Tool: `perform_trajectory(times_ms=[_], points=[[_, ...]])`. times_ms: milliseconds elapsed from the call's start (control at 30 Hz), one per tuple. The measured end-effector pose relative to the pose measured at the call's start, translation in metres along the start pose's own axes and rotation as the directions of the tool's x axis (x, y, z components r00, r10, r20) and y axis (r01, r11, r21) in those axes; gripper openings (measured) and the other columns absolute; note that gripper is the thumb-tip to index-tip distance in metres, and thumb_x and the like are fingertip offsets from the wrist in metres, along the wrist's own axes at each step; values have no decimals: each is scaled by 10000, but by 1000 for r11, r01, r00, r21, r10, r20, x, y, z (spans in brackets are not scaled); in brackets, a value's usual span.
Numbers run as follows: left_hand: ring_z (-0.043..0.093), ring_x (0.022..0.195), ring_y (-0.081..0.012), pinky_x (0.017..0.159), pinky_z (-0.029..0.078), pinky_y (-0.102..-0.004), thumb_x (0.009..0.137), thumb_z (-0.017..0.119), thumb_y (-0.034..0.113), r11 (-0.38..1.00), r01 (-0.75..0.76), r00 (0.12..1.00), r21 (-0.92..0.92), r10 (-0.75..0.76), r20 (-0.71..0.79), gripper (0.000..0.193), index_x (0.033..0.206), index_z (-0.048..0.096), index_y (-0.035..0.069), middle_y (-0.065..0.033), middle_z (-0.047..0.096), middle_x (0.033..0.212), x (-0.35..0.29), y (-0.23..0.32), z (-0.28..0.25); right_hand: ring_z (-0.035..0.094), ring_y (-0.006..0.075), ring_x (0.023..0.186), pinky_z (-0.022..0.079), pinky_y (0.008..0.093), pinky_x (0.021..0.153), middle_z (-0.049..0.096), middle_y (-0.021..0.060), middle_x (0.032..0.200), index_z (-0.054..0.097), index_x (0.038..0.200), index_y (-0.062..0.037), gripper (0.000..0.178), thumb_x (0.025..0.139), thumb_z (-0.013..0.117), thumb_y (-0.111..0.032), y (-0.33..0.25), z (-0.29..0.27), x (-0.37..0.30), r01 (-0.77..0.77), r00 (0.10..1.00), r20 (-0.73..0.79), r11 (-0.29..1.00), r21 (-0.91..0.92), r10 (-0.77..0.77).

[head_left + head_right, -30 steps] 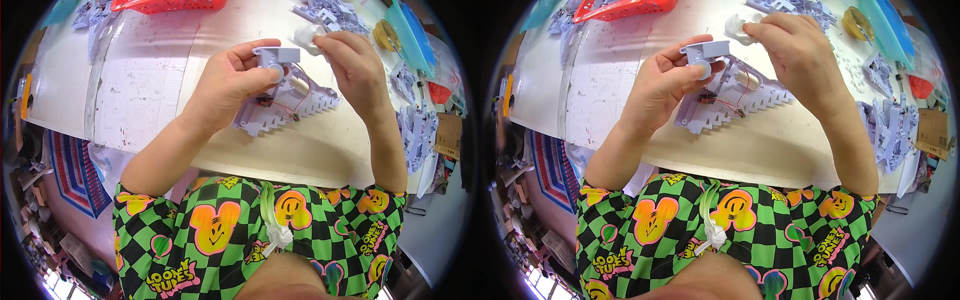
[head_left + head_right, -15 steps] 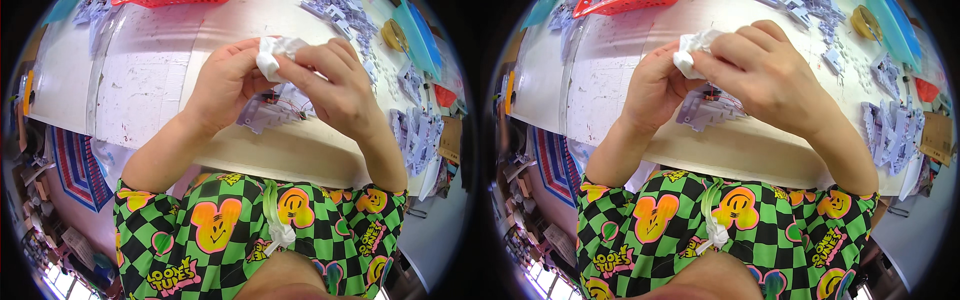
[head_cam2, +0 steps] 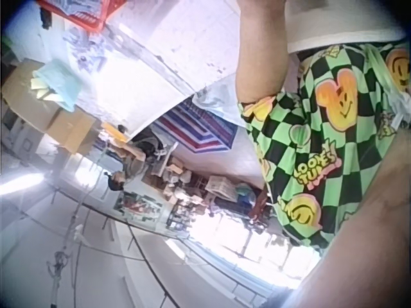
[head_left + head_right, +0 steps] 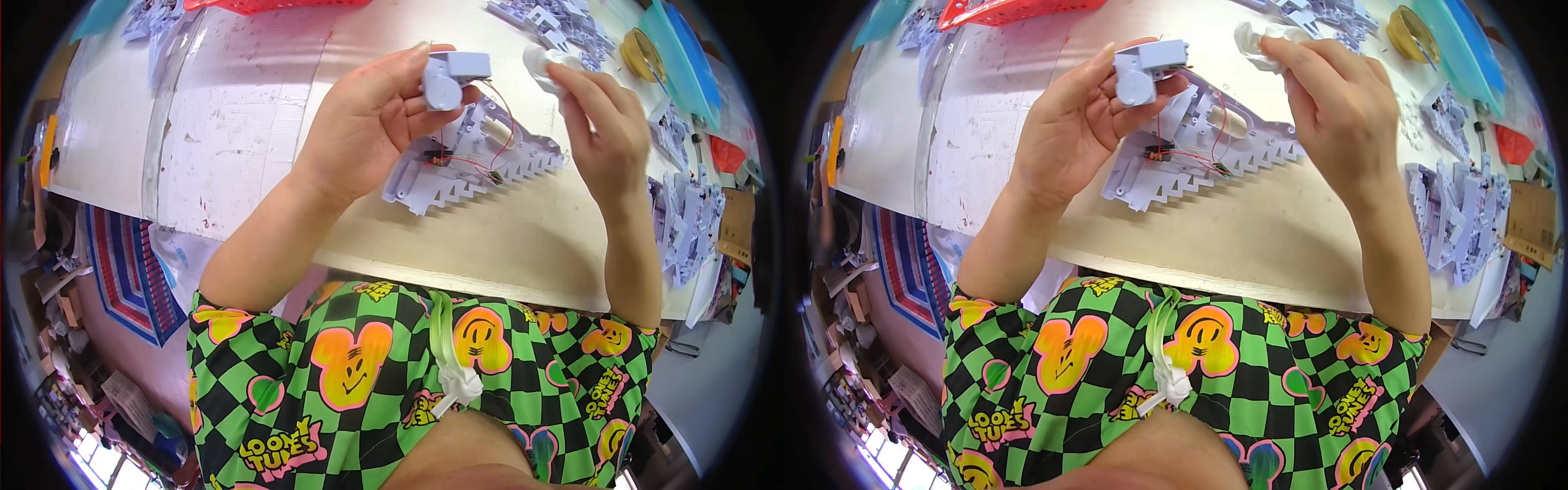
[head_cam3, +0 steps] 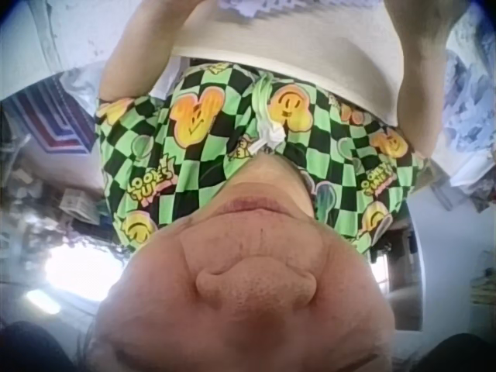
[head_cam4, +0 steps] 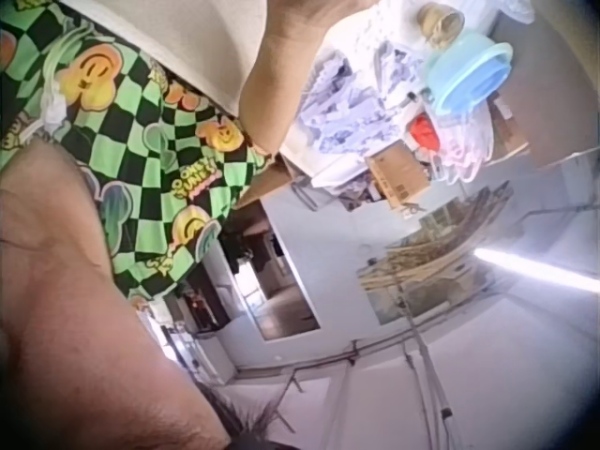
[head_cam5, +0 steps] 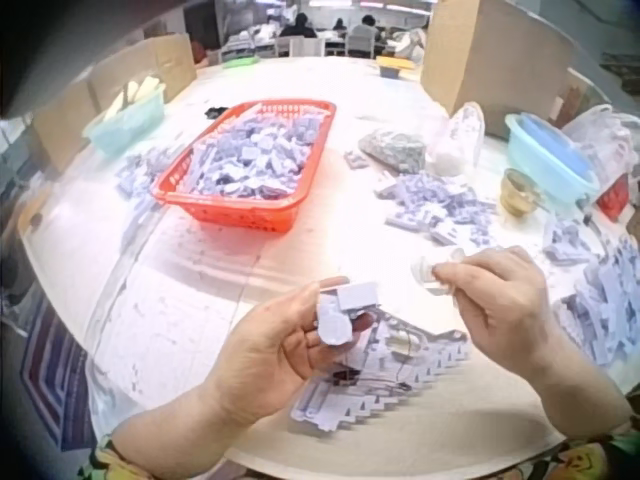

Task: The person assembles toy guns by hand, fitting motors, gears, and wiring into plastic housings. They then stack the assembled pieces and place them into a cardboard box.

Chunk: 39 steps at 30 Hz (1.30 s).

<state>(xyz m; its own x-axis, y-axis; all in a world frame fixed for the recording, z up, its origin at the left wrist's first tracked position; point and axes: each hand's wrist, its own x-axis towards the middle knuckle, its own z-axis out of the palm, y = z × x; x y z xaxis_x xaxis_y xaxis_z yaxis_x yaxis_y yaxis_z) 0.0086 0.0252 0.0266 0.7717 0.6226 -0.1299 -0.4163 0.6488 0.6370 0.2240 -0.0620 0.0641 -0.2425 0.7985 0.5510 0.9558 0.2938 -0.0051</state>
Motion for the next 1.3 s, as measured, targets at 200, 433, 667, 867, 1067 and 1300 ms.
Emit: perform_trajectory(times_ms=[200, 433, 667, 867, 1067, 1300], points=[[519, 1049, -250, 868, 459, -327, 834, 523, 112, 984, -14, 998, 176, 4, 56, 369, 1164, 419, -17, -178, 502, 1139, -1, -4, 10, 542, 158, 727, 402, 294, 681, 569, 70, 989, 573, 1036, -69, 308, 730, 577, -43, 2, -7, -9, -256, 963, 141, 937, 236, 228], [524, 1003, -177, 859, 434, -305, 792, 571, 45, 871, -232, 965, 434, 149, 216, 364, 1132, 454, -18, -116, 521, 1108, -9, -10, 11, 453, 98, 708, 344, 221, 653, 576, 13, 867, 591, 936, -31, 327, 655, 674, -175, -26, -6, 3, -429, 900, 377, 600, 675, 220], [551, 935, -156, 816, 457, -292, 780, 586, 39, 854, -233, 968, 466, 159, 192, 340, 1096, 495, -47, -102, 564, 1022, -10, -6, 9, 470, 107, 651, 372, 225, 593, 558, 34, 743, 589, 828, -3, 224, 672, 683, -135, -29, 9, 1, -330, 944, 242, 585, 741, 225], [537, 993, -177, 844, 436, -291, 842, 511, 127, 862, -19, 999, 507, -8, 51, 382, 1178, 448, -42, -132, 526, 1103, -7, 2, 10, 466, 74, 619, 353, 203, 536, 545, 11, 685, 603, 780, -2, 208, 739, 641, -202, -29, 12, 6, -551, 816, 460, 231, 802, 350], [477, 1043, -174, 876, 396, -290, 750, 605, 56, 554, -407, 898, 726, 388, 208, 544, 1250, 391, 31, -100, 417, 1192, -3, 1, 6, 416, 8, 531, 266, 143, 419, 539, -22, 668, 603, 889, -78, 290, 755, 596, -335, -21, 10, 8, -657, 410, 814, -485, 577, 412], [488, 1027, -177, 776, 459, -286, 654, 686, -20, -126, -530, 725, 838, 445, 526, 443, 1074, 564, 45, -96, 477, 1160, -1, 0, 20, 415, 4, 487, 215, 149, 360, 543, -7, 634, 587, 772, -101, 275, 737, 611, -372, -17, 9, -5, -724, 416, 882, -505, 469, 222]])
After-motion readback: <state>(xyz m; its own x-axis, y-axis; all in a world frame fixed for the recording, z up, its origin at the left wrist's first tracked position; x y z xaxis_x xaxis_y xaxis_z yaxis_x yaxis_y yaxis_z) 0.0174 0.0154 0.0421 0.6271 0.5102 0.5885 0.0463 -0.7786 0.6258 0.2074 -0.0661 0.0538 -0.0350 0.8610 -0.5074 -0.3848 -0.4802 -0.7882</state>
